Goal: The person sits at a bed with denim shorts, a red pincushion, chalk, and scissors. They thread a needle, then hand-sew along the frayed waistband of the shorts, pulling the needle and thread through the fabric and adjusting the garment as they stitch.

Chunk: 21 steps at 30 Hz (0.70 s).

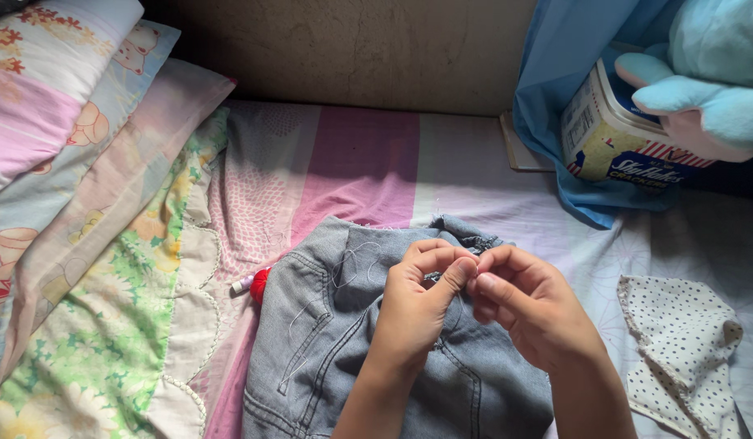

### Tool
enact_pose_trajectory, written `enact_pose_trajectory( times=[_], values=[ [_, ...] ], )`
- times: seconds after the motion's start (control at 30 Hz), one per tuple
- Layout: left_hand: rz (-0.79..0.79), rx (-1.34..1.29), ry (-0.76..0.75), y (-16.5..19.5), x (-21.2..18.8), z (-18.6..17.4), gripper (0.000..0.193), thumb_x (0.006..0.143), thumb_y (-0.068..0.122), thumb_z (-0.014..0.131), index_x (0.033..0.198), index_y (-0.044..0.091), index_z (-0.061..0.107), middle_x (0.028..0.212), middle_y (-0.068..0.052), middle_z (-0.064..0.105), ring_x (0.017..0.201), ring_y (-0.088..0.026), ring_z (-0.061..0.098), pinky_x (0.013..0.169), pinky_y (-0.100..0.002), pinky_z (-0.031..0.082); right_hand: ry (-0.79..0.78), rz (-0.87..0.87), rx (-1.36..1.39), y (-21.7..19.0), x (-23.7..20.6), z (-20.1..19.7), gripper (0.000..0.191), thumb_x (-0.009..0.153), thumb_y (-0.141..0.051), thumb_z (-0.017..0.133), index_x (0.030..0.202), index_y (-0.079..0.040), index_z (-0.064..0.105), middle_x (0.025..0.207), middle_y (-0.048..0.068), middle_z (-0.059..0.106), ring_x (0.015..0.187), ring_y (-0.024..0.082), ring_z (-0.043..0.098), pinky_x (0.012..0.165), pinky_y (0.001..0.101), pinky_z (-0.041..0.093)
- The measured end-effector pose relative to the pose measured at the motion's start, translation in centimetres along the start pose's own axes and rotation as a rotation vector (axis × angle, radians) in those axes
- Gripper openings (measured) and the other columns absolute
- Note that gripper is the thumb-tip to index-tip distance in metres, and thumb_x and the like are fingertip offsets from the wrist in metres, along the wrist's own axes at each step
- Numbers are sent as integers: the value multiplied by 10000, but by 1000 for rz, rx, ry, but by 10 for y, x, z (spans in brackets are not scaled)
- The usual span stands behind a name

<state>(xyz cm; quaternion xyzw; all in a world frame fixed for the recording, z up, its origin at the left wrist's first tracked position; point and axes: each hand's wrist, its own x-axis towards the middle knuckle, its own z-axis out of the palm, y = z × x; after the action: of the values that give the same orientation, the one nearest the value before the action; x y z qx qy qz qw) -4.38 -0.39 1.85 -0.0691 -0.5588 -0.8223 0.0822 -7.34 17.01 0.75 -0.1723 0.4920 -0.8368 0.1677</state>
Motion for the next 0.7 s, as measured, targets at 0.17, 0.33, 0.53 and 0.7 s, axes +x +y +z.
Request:
enact_pose_trajectory(
  times=[0.17, 0.33, 0.53, 0.7],
  values=[
    [62, 89, 16, 0, 0, 1, 158, 917, 156, 748, 989, 20, 786, 1109, -35, 617, 1037, -124, 591, 950, -275, 481, 69, 38, -40, 4, 1, -5, 147, 984, -97, 662, 1062, 27, 661, 776, 12, 559, 651, 99, 462, 571, 262, 373],
    [79, 124, 23, 1, 0, 1, 149, 914, 151, 750, 986, 27, 790, 1095, -31, 622, 1020, -118, 600, 946, -271, 492, 142, 13, -55, 5, 1, 0, 142, 962, -96, 658, 1033, 27, 666, 788, 8, 594, 635, 84, 454, 561, 249, 362],
    [131, 209, 36, 5, -2, 2, 128, 911, 142, 758, 985, 46, 797, 1072, -17, 631, 947, -101, 588, 873, -260, 502, 181, -9, -42, 4, -1, 1, 136, 966, -91, 677, 1035, 26, 670, 770, -9, 585, 616, 55, 425, 549, 234, 341],
    [154, 237, 56, 10, -3, 5, 123, 906, 147, 766, 989, 62, 799, 1059, 4, 620, 881, -87, 571, 800, -247, 516, 215, -53, -52, 5, -1, 1, 127, 954, -73, 687, 1034, 24, 685, 734, -23, 573, 567, 32, 375, 507, 226, 297]
  ],
)
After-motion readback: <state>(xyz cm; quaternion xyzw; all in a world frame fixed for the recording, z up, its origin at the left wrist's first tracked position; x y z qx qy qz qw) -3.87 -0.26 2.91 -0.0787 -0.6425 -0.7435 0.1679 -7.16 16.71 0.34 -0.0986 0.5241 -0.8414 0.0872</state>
